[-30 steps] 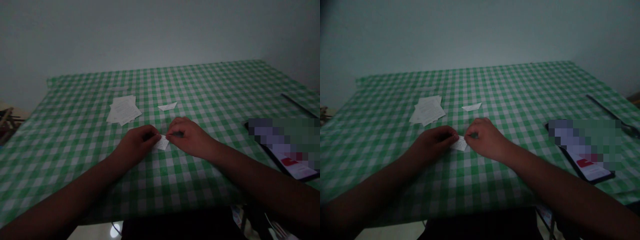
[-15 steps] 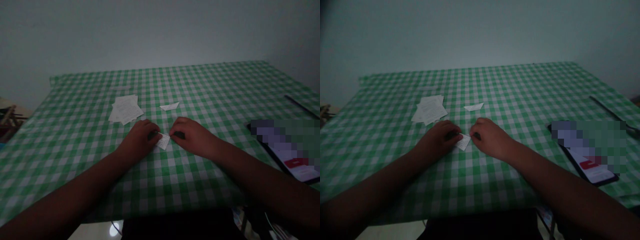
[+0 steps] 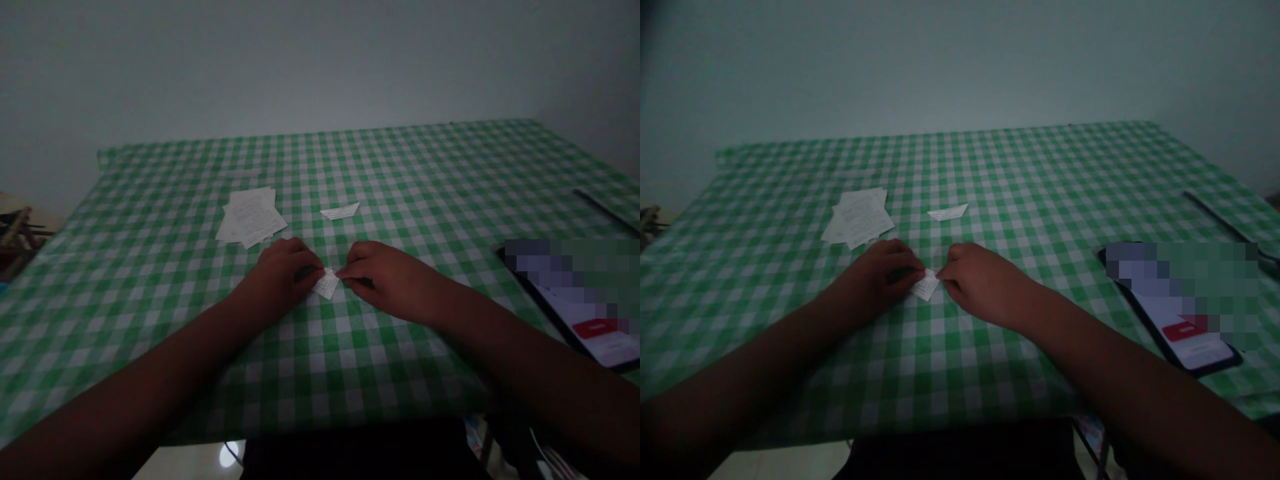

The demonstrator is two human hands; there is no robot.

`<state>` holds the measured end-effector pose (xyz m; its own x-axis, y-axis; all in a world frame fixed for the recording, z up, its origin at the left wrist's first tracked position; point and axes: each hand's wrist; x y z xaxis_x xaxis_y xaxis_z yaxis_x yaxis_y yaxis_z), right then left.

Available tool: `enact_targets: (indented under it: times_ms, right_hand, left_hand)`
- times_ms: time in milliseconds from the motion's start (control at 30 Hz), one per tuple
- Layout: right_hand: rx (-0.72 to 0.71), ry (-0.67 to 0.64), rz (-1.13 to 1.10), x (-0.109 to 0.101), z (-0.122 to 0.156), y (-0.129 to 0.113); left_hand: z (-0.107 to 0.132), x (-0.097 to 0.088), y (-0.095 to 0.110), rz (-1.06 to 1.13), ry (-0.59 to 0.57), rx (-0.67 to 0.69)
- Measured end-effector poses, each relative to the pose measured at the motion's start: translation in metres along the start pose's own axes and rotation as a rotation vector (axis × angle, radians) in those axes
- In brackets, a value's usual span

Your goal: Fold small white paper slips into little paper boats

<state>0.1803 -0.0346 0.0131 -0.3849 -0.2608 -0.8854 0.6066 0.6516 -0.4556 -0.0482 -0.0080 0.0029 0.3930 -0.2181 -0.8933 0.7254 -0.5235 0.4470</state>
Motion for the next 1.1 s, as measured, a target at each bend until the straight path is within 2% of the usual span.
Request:
enact_targets:
  times_ms: [367,500,733,867,1100]
  right_hand:
    - [0.052,-0.047,0.056,-0.007,0.003,-0.004]
    - [0.075,-0.036,0.130,-0.005,0.003,-0.009]
    - [0.004,0.025,0.255,0.006,0.001,-0.025]
    - [0.011,-0.002,0.219,0.009,0.001,-0.024]
    - [0.017,0.025,0.137,0.008,0.001,-0.022]
  left_hand:
    - [-0.001,-0.015,-0.008,-0.016,-0.152,0.002]
    - [-0.002,-0.018,-0.011,-0.001,-0.186,0.054]
    - [0.000,-0.019,-0.020,0.015,-0.196,0.093]
    - [0.000,-0.020,-0.020,0.020,-0.197,0.088]
    - [0.001,-0.022,-0.018,0.031,-0.205,0.105]
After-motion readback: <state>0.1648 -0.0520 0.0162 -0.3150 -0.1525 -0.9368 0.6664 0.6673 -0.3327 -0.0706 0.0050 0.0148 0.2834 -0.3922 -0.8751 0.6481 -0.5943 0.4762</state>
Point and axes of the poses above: each hand's wrist, its own z-axis away from the middle knuckle, its own x-axis out of the palm, y = z × x, and after that the axes turned 4 degrees about -x, right-handed
